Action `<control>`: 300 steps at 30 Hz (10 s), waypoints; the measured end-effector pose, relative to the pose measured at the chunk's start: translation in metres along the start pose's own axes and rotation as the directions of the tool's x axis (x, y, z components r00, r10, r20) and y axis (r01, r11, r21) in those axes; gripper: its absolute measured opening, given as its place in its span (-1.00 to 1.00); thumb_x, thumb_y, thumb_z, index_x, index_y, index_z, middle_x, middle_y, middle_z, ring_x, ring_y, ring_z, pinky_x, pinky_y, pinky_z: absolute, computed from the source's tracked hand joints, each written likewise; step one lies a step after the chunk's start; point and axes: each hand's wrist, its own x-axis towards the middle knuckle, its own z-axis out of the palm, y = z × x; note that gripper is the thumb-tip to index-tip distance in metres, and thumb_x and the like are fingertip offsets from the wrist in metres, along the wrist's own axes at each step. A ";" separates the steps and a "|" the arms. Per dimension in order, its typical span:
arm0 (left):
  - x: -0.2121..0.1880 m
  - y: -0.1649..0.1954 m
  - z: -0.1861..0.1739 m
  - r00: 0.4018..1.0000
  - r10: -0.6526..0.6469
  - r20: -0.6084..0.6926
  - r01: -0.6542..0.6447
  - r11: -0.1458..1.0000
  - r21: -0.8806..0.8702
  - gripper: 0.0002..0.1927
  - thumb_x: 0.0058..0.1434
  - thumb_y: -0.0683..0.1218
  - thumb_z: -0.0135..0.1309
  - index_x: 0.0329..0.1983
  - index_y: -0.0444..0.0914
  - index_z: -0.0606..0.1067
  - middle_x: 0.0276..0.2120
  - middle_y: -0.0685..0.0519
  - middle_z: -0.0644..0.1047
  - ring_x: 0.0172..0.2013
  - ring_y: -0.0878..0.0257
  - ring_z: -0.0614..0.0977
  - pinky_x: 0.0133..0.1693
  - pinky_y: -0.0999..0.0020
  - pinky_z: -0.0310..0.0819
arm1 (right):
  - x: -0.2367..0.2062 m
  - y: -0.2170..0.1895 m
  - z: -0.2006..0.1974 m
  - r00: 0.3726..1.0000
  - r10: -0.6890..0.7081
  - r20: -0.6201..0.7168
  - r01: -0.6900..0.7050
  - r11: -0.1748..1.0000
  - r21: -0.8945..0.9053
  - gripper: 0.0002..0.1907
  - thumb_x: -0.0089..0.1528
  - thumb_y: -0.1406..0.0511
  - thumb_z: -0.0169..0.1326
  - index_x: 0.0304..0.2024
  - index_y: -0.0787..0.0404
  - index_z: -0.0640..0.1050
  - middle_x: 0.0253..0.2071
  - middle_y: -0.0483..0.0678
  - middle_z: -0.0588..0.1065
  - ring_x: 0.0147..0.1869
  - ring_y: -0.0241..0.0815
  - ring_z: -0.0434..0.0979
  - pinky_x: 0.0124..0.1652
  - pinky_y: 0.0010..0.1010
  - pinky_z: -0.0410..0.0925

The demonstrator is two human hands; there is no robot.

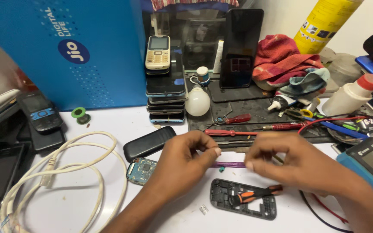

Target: The person uses a screwdriver to remove screws from a mobile phone circuit board and then from the phone's plastic housing. They remove a small component from the housing and place it on the table.

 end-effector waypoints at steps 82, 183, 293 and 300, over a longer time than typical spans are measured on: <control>-0.009 -0.007 -0.006 0.976 -0.215 0.019 0.148 0.598 -0.788 -0.79 0.18 -0.29 0.16 -0.11 -0.43 0.55 -0.28 -0.11 0.68 -0.30 0.22 0.71 -0.18 0.35 0.64 | 0.008 -0.016 0.057 0.774 -0.436 -0.459 0.411 0.898 -0.159 -0.55 0.15 0.56 0.12 0.09 0.21 0.59 -0.04 -0.03 0.57 -0.04 -0.26 0.59 -0.13 -0.58 0.48; -0.012 0.004 -0.004 0.961 -0.242 0.134 0.260 0.622 -0.739 -0.64 0.28 -0.21 0.06 0.12 -0.40 0.55 -0.29 -0.11 0.69 -0.30 0.27 0.71 -0.16 0.38 0.64 | 0.013 -0.015 0.057 0.724 -0.404 -0.559 0.340 0.914 -0.220 -0.77 0.19 0.51 0.13 -0.09 0.29 0.51 -0.11 0.02 0.55 -0.03 -0.15 0.55 -0.08 -0.44 0.44; -0.018 -0.005 0.006 0.987 -0.113 0.113 0.159 0.610 -0.776 -0.73 0.31 -0.23 0.10 0.02 -0.45 0.57 -0.33 -0.12 0.65 -0.33 0.24 0.65 -0.17 0.35 0.60 | 0.009 -0.030 0.052 0.636 -0.498 -0.589 0.394 0.866 -0.307 -0.71 0.15 0.60 0.12 -0.09 0.31 0.50 -0.12 0.06 0.54 -0.11 -0.17 0.60 -0.12 -0.41 0.44; -0.015 -0.004 0.004 0.985 -0.148 0.087 0.158 0.587 -0.794 -0.72 0.30 -0.21 0.09 0.04 -0.43 0.57 -0.32 -0.12 0.64 -0.33 0.24 0.65 -0.20 0.37 0.58 | 0.010 -0.027 0.056 0.645 -0.529 -0.552 0.455 0.846 -0.279 -0.72 0.14 0.57 0.14 -0.12 0.26 0.49 -0.13 0.04 0.54 -0.12 -0.17 0.60 -0.14 -0.45 0.43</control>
